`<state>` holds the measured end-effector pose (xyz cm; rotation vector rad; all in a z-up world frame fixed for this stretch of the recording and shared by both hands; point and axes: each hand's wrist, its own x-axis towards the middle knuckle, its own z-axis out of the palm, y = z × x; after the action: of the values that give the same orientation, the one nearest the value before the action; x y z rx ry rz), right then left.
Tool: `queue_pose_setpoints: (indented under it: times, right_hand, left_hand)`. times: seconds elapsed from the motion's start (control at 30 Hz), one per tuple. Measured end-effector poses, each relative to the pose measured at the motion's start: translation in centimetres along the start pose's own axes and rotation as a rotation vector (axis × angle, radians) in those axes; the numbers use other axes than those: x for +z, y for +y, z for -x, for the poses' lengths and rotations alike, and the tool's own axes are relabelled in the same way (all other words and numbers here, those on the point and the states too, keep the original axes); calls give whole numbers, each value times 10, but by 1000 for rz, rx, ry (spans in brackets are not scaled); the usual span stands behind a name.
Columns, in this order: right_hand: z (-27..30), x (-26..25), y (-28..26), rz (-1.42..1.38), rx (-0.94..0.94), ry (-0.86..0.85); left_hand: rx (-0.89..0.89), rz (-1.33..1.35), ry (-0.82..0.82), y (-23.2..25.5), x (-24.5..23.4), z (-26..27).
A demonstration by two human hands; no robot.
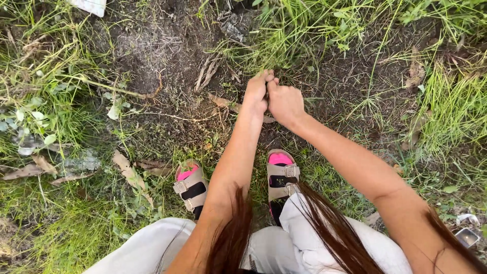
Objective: The person repeatedly pulls weeds and grass by hand from a small patch of soil in a garden. They gather the removed vegetation into a pile and continue clearing the area throughout the clip.
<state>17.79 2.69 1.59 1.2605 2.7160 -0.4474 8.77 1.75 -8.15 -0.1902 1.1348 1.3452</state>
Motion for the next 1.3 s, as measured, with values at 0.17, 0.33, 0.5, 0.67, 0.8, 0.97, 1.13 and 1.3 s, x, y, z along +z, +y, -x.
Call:
queue_pose_setpoints:
  times: [0.17, 0.33, 0.5, 0.67, 0.8, 0.97, 1.13, 1.3]
  right_hand:
    - [9, -16, -25, -2, -130, -3]
    - [3, -14, -53, -59, -256, 80]
    - [-26, -44, -82, -88, -337, 296]
    - [-47, -67, -97, -108, -202, -407]
    - [-48, -82, -68, -169, -191, -403]
    - [-88, -67, -30, 80, -228, 195]
    - [-125, -53, -16, 79, -207, -247]
    - [-104, -135, -8, -217, -237, -74]
  left_hand:
    - [-15, 102, -50, -1, -38, 7]
    - [152, -55, 8, 76, -29, 91]
    - [465, -298, 13, 156, 2, 130]
    - [236, -1320, 471, 152, -71, 34]
    - [224, -1392, 539, 182, -68, 63]
    - [474, -1413, 206, 207, -31, 114]
    - [522, -1334, 189, 231, -27, 133]
    - [642, -1358, 269, 257, -15, 184]
